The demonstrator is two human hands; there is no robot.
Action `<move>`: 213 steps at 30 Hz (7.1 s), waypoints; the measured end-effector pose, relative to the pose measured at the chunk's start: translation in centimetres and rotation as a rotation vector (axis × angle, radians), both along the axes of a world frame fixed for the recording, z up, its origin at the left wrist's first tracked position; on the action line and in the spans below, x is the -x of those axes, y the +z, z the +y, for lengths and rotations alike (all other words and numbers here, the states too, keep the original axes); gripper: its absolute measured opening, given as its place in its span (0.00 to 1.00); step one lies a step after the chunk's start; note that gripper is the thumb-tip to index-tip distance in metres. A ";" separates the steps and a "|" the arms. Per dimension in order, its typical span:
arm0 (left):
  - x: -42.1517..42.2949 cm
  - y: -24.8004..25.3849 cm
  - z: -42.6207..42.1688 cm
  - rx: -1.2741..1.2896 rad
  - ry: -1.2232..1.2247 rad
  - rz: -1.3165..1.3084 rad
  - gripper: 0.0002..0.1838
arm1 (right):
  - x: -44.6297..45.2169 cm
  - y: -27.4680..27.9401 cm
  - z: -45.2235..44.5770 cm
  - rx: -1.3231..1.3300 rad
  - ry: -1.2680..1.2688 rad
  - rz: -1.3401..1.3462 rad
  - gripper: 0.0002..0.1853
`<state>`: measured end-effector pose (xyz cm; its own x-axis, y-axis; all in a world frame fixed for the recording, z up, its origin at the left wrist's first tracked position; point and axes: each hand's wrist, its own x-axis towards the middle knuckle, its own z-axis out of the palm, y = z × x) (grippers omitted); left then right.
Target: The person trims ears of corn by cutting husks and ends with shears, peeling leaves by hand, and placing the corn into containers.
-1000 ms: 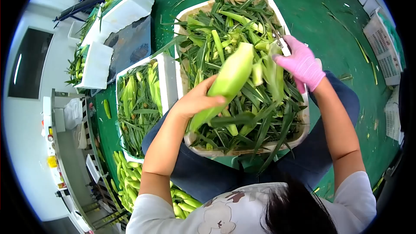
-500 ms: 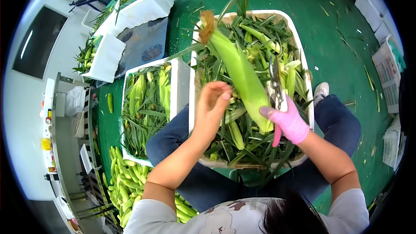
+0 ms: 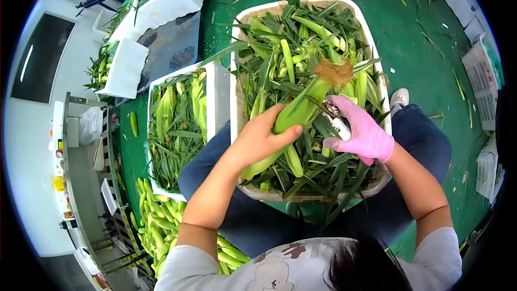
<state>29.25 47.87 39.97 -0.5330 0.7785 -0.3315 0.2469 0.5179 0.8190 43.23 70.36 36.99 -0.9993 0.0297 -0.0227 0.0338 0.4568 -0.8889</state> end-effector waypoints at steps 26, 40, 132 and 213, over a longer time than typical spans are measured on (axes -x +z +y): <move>1.0 -3.5 -2.8 -0.475 0.266 -1.022 0.32 | -1.2 -1.4 -1.2 1.193 -0.200 -0.140 0.19; -30.3 -15.0 -63.7 -0.832 2.460 -0.311 0.24 | 0.1 -2.9 -6.5 1.276 -0.015 -0.594 0.31; 7.7 3.4 -2.7 -0.462 0.126 -0.773 0.28 | -4.0 0.7 -0.5 1.077 -0.063 -0.302 0.38; -8.6 1.3 0.4 -0.392 0.654 0.764 0.16 | 0.8 4.8 -8.6 0.181 -0.236 0.449 0.14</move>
